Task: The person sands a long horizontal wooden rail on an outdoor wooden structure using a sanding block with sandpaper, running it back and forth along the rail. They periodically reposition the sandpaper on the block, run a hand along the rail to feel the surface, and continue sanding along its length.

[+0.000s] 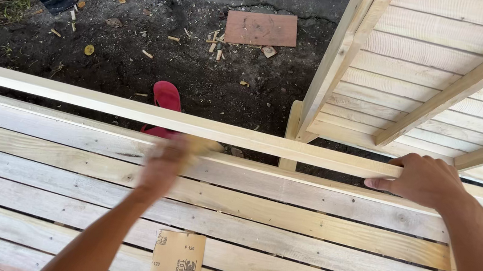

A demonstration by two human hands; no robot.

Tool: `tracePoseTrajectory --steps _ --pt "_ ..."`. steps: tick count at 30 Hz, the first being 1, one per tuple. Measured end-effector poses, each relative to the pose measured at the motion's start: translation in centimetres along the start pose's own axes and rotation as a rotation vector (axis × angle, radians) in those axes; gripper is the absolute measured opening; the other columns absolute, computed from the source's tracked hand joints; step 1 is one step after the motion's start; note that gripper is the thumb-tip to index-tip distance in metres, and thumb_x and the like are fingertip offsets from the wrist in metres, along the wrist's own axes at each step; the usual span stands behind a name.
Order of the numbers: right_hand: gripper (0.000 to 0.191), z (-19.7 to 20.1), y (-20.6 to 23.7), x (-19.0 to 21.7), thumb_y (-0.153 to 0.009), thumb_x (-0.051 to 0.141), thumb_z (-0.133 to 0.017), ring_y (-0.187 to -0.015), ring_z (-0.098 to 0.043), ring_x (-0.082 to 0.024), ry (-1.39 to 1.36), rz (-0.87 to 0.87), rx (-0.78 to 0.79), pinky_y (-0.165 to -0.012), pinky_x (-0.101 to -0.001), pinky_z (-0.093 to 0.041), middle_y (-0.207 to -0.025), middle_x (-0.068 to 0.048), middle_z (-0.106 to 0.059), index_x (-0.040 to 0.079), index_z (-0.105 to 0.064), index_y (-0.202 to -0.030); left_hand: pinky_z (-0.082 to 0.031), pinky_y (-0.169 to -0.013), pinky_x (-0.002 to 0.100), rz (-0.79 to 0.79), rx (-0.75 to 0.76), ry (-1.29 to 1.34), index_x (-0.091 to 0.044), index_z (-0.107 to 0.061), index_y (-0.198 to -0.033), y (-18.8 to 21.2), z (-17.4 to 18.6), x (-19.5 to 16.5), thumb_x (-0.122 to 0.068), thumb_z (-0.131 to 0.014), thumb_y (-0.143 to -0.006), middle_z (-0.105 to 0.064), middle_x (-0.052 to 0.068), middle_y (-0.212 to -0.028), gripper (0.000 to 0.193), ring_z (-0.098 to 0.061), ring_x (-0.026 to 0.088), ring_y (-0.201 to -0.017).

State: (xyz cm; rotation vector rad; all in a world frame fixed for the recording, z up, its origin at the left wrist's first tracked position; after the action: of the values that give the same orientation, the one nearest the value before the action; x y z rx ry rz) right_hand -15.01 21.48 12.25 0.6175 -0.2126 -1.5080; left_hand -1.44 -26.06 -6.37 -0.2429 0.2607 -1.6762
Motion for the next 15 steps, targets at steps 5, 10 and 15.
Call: tracePoseTrajectory --steps 5,10,15 --pt "0.102 -0.1 -0.5 0.3 -0.064 0.084 -0.072 -0.124 -0.066 -0.032 -0.029 0.067 -0.056 -0.117 -0.0469 -0.041 -0.123 -0.015 -0.075 0.014 -0.068 -0.138 -0.031 -0.118 0.053 0.386 0.085 -0.265 0.006 -0.044 -0.148 -1.5 -0.6 -1.6 -0.012 -0.055 -0.092 -0.044 0.022 -0.154 0.060 -0.039 0.035 -0.146" --pt "0.101 0.5 0.1 0.3 -0.065 0.084 -0.071 -0.117 -0.072 -0.032 -0.027 0.085 -0.080 -0.112 -0.0435 -0.048 -0.119 -0.017 -0.078 0.011 -0.071 -0.135 -0.034 -0.117 0.049 -0.076 0.023 -0.054 0.006 -0.042 -0.145 -5.0 -4.4 -17.2 -0.007 -0.060 -0.077 -0.045 0.024 -0.152 0.072 -0.044 0.034 -0.141" --pt "0.101 0.7 0.6 0.6 -0.063 0.085 -0.070 -0.117 -0.073 -0.030 -0.007 0.002 -0.040 -0.109 -0.0433 -0.052 -0.116 -0.013 -0.081 0.017 -0.070 -0.138 -0.039 -0.118 0.047 -0.055 -0.166 -0.102 0.004 -0.038 -0.152 -0.5 -0.6 -3.7 -0.018 -0.063 -0.085 -0.046 0.023 -0.155 0.075 -0.047 0.038 -0.142"
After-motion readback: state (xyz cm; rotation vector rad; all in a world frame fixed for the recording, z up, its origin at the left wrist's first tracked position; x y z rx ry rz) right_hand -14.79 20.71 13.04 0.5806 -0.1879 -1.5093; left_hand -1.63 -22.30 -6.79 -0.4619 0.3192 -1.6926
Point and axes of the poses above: each hand's wrist, its own y-axis away from the middle knuckle, its own z-axis out of the back of the hand, x = y × z, the point moved 8 cm from there along -y, towards the middle knuckle
